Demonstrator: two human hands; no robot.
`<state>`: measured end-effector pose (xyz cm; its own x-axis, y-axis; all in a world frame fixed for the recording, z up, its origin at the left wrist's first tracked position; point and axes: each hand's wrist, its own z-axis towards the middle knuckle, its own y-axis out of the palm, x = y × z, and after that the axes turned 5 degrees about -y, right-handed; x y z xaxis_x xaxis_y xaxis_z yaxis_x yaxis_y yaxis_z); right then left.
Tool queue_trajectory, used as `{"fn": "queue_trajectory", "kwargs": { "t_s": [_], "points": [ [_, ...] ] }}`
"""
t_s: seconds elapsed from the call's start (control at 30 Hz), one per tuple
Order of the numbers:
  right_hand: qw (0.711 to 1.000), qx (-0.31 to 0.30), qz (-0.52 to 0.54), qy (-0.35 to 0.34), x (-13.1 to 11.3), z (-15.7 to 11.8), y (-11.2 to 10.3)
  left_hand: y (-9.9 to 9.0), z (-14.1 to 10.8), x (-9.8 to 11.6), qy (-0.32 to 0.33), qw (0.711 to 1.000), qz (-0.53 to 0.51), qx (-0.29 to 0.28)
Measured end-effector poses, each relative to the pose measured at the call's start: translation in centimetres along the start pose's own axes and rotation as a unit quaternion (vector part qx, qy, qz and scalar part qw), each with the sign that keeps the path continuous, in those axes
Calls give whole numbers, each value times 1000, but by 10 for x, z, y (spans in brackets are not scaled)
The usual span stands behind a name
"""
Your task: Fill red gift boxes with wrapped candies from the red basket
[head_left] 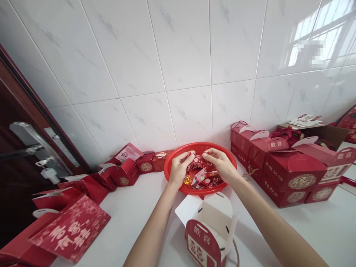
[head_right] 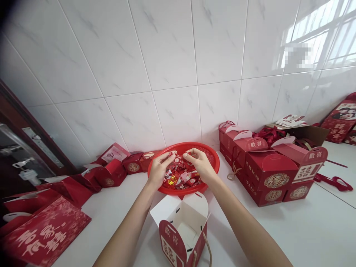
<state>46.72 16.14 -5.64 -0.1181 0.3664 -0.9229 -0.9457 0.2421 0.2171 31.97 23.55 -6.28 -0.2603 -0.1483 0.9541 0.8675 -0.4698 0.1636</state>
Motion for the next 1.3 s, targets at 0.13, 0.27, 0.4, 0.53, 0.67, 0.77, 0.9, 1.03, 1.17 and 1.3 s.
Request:
{"fn": "queue_trajectory", "kwargs": {
  "t_s": [0.13,0.27,0.4,0.53,0.67,0.77,0.9,1.03,1.17,1.3],
  "points": [
    [999,-6,9,-35,-11,-5,1,-1,-4,13,-2,999,-39,-29],
    [998,-14,12,-56,-25,-11,2,-2,-9,24,8,999,-39,-38],
    [997,-21,0,-72,-38,-18,3,-1,-15,33,22,997,-41,-56],
    [996,-35,-12,-81,-49,-23,2,-1,-21,41,18,996,-35,-75],
    [993,-58,-40,-99,-58,-27,0,-4,-24,47,19,996,-18,-90],
    [989,-67,-61,-115,-63,-31,-2,-6,-27,51,28,996,10,-89],
    [987,-65,-80,-121,-66,-35,-2,-6,-30,55,36,995,41,-85],
    [986,-66,-104,-114,-70,-38,-2,-6,-34,59,48,993,68,-87],
    [974,-99,-158,-133,-79,-43,-7,-8,-38,68,66,982,119,-129],
    [923,-232,-286,-114,-90,-51,-11,-14,-44,81,85,966,174,-172]
  ]
}}
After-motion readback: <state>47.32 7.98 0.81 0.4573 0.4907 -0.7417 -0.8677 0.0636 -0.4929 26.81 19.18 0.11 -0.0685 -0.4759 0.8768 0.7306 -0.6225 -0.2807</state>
